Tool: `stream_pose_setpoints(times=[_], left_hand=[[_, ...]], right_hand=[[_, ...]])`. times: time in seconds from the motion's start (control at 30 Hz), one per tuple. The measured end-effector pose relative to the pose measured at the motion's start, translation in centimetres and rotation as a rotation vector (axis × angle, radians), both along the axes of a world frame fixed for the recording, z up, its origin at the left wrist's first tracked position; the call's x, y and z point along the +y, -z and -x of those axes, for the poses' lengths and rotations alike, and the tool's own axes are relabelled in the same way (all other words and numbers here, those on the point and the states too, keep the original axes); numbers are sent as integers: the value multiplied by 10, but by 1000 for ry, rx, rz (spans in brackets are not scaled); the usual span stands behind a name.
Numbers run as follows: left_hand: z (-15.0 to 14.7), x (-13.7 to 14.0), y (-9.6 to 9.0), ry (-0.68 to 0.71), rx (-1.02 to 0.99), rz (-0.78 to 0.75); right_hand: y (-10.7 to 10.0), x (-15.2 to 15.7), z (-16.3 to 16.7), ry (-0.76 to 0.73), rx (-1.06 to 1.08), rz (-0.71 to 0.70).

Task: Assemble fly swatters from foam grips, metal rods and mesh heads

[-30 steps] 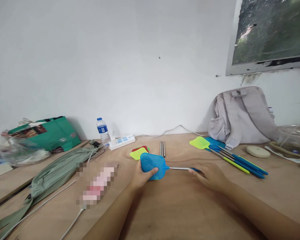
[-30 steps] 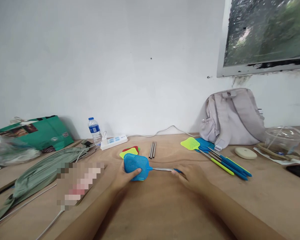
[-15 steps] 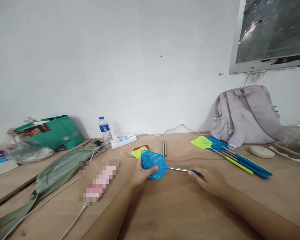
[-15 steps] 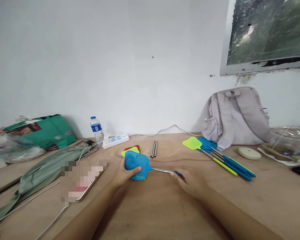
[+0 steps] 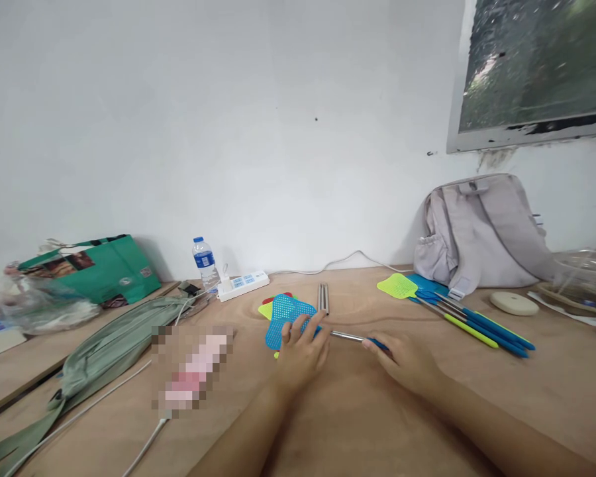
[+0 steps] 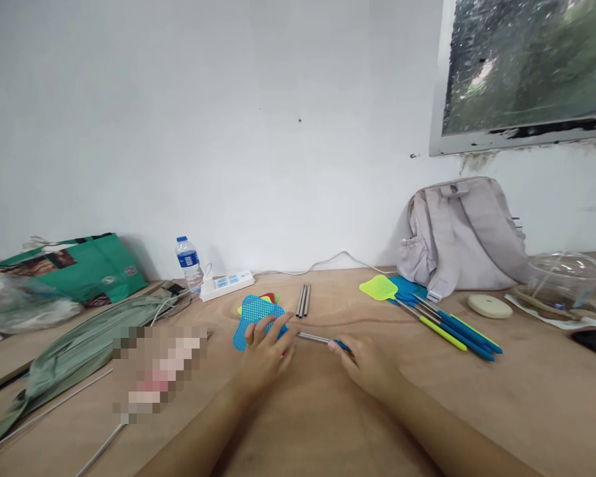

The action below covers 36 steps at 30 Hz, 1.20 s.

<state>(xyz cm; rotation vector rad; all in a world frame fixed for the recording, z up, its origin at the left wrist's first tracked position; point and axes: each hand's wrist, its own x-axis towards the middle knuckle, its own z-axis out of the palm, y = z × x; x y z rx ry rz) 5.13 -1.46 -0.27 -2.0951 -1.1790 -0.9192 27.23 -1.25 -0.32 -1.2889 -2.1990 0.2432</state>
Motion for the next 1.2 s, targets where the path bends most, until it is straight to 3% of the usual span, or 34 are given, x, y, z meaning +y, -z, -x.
stream_pose_setpoints(times=[0.13, 0.3, 0.5, 0.67, 0.97, 1.2], left_hand=[[3, 3, 2, 21, 144, -62], [10, 8, 4, 74, 163, -1], [13, 7, -6, 51, 203, -24], [34, 11, -12, 3, 220, -78], [77, 20, -20, -113, 301, -162], [60, 18, -15, -48, 252, -130]], right_hand=[[-4, 0, -3, -10, -46, -34], [-5, 11, -15, -49, -132, -79], [-6, 26, -30, -76, -269, -289], [-6, 38, -50, -37, -289, -394], [1, 57, -99, 60, -378, -431], [3, 59, -116, 37, -338, -394]])
